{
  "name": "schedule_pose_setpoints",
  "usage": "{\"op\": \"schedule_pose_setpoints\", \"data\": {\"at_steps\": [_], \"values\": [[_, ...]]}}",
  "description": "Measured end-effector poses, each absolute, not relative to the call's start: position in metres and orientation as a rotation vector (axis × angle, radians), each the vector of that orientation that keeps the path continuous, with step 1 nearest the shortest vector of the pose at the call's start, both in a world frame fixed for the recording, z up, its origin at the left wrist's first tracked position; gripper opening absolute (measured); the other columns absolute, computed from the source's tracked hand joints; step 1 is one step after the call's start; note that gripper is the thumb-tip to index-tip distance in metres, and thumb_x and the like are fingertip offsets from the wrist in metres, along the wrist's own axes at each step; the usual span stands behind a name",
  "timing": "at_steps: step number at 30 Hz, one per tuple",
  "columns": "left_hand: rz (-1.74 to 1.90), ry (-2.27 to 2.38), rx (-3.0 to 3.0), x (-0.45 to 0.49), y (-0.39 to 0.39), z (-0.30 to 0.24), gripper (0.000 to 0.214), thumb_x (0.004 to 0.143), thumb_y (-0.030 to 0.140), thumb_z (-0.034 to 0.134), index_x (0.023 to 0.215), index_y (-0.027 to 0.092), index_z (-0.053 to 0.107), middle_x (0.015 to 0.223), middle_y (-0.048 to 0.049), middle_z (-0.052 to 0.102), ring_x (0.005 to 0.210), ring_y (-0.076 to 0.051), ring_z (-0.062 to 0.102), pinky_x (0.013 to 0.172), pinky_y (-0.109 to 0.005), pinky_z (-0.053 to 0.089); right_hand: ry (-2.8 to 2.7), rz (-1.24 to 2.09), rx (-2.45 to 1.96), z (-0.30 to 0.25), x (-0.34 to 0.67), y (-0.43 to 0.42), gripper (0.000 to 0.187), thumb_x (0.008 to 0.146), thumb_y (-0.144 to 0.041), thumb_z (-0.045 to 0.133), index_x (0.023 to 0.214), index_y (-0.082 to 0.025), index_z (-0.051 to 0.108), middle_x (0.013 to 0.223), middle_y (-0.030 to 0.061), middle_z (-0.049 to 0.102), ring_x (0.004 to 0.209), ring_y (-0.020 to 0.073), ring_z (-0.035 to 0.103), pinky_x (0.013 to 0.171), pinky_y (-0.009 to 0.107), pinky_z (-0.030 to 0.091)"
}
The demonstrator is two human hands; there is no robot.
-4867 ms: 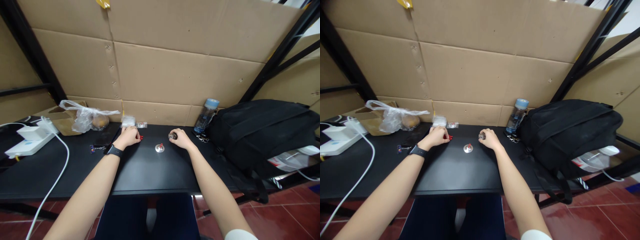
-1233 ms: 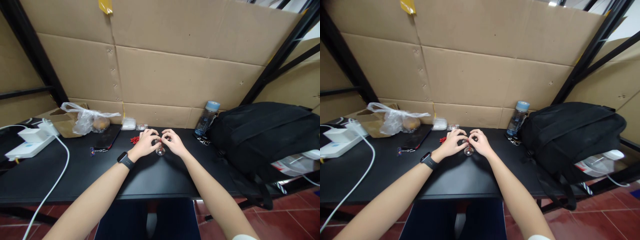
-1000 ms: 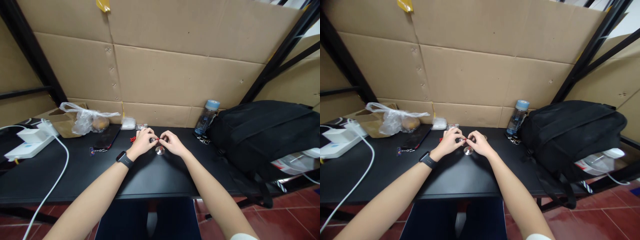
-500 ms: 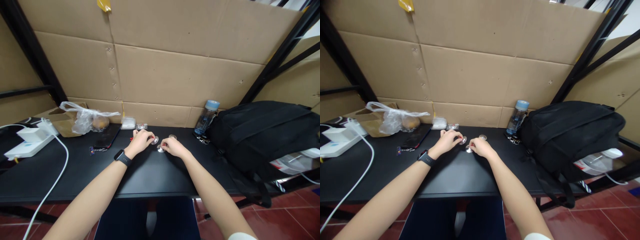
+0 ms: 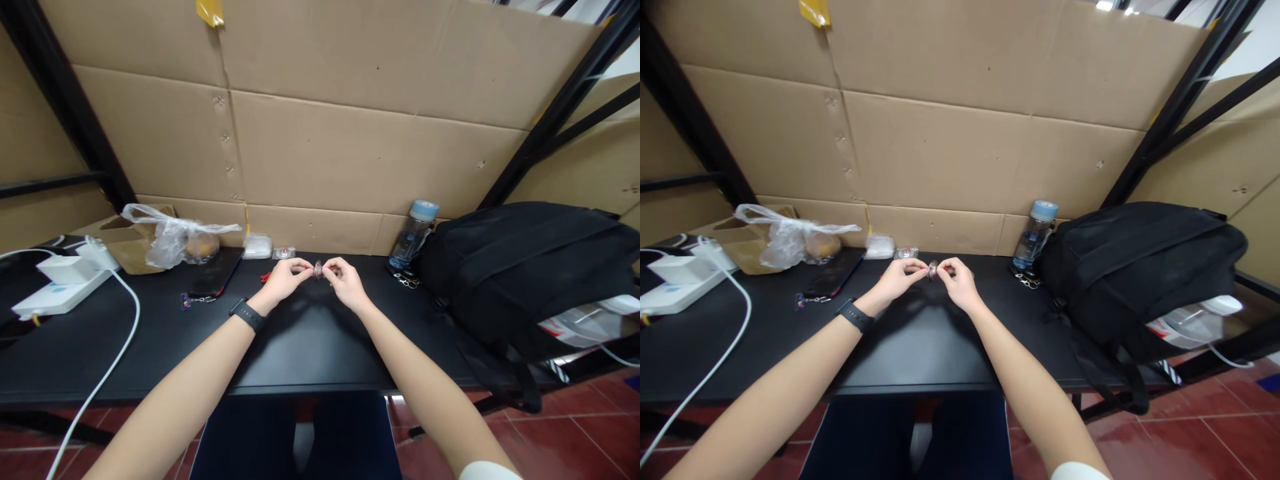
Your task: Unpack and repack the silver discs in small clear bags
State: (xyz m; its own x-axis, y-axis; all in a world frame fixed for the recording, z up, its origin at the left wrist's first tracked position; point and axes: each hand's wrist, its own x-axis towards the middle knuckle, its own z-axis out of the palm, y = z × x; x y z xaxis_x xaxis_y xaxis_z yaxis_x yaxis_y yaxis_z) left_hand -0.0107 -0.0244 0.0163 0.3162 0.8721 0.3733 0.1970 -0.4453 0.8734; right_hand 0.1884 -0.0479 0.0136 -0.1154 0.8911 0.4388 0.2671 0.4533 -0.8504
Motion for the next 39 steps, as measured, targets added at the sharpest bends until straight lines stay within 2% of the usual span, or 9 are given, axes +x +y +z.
{"op": "schedule_pose_setpoints", "data": {"at_steps": [3, 6, 11, 15, 19, 24, 28, 33, 39], "values": [[1.162, 0.91, 1.779, -0.007, -0.029, 0.016, 0.026, 0.082, 0.042, 0.07, 0.09, 0.017, 0.071, 0.096, -0.0086, 0.078, 0.094, -0.023, 0.072, 0.093, -0.036, 0.053, -1.595, 0.842, -0.99, 0.011, 0.183, -0.05, 0.027, 0.084, -0.047, 0.066, 0.089, -0.02, 0.062, 0.111, 0.0071, 0.067, 0.08, 0.0169, 0.07, 0.055, 0.023, 0.052], [1.157, 0.938, 1.785, -0.006, -0.03, 0.014, 0.025, 0.082, 0.041, 0.071, 0.09, 0.018, 0.072, 0.095, -0.0083, 0.078, 0.093, -0.023, 0.072, 0.092, -0.036, 0.053, -1.54, 1.005, -0.95, 0.013, 0.184, -0.052, 0.027, 0.083, -0.045, 0.069, 0.091, -0.02, 0.061, 0.112, 0.0073, 0.068, 0.073, 0.0153, 0.072, 0.054, 0.023, 0.055], [1.108, 0.998, 1.865, -0.006, -0.026, 0.007, 0.021, 0.082, 0.04, 0.069, 0.09, 0.02, 0.074, 0.094, -0.0061, 0.078, 0.09, -0.022, 0.073, 0.09, -0.034, 0.054, -1.523, 1.195, -0.959, 0.019, 0.191, -0.054, 0.042, 0.079, -0.034, 0.074, 0.118, -0.025, 0.065, 0.11, 0.0063, 0.067, 0.071, 0.0145, 0.074, 0.063, 0.026, 0.06], [1.094, 1.053, 1.971, -0.005, -0.027, 0.005, 0.019, 0.084, 0.039, 0.066, 0.089, 0.023, 0.075, 0.094, -0.0037, 0.078, 0.091, -0.022, 0.072, 0.088, -0.032, 0.053, -1.514, 1.269, -0.95, 0.019, 0.195, -0.054, 0.042, 0.074, -0.027, 0.076, 0.116, -0.024, 0.07, 0.112, 0.0069, 0.065, 0.073, 0.0147, 0.074, 0.068, 0.027, 0.061], [1.077, 1.083, 2.095, -0.009, -0.031, 0.012, 0.021, 0.088, 0.039, 0.061, 0.09, 0.024, 0.075, 0.092, -0.0025, 0.077, 0.088, -0.021, 0.071, 0.086, -0.031, 0.051, -1.544, 1.258, -0.909, 0.017, 0.196, -0.054, 0.054, 0.069, -0.028, 0.082, 0.121, -0.024, 0.069, 0.113, 0.0068, 0.065, 0.076, 0.0157, 0.073, 0.072, 0.03, 0.061], [0.924, 1.065, 2.501, -0.023, -0.029, 0.023, 0.024, 0.091, 0.042, 0.057, 0.096, 0.028, 0.076, 0.098, -0.002, 0.077, 0.097, -0.023, 0.067, 0.093, -0.034, 0.046, -1.582, 1.2, -0.946, 0.016, 0.198, -0.053, 0.057, 0.065, -0.03, 0.085, 0.12, -0.024, 0.07, 0.11, 0.0051, 0.065, 0.07, 0.0126, 0.068, 0.068, 0.03, 0.059], [0.853, 1.386, 2.611, -0.05, -0.011, 0.019, 0.023, 0.091, 0.033, 0.054, 0.098, 0.026, 0.075, 0.105, -0.0077, 0.074, 0.102, -0.027, 0.063, 0.094, -0.039, 0.043, -1.613, 1.144, -0.981, 0.018, 0.203, -0.051, 0.055, 0.066, -0.029, 0.085, 0.118, -0.023, 0.071, 0.107, 0.0042, 0.065, 0.072, 0.0109, 0.066, 0.074, 0.029, 0.057], [0.956, 2.022, 2.475, -0.101, 0.016, 0.005, 0.036, 0.09, 0.024, 0.048, 0.121, 0.023, 0.067, 0.124, -0.0141, 0.067, 0.113, -0.033, 0.054, 0.094, -0.049, 0.039, -1.631, 1.079, -0.992, 0.019, 0.206, -0.049, 0.055, 0.064, -0.029, 0.085, 0.117, -0.022, 0.071, 0.107, 0.0046, 0.065, 0.079, 0.0122, 0.066, 0.088, 0.034, 0.055], [0.676, 2.136, 2.365, -0.121, 0.037, -0.007, 0.042, 0.098, 0.029, 0.035, 0.13, 0.029, 0.062, 0.136, -0.0089, 0.061, 0.121, -0.034, 0.045, 0.095, -0.052, 0.036, -1.669, 1.081, -0.981, 0.018, 0.205, -0.049, 0.054, 0.065, -0.029, 0.085, 0.117, -0.022, 0.071, 0.11, 0.0055, 0.064, 0.084, 0.013, 0.066, 0.09, 0.033, 0.054]]}}
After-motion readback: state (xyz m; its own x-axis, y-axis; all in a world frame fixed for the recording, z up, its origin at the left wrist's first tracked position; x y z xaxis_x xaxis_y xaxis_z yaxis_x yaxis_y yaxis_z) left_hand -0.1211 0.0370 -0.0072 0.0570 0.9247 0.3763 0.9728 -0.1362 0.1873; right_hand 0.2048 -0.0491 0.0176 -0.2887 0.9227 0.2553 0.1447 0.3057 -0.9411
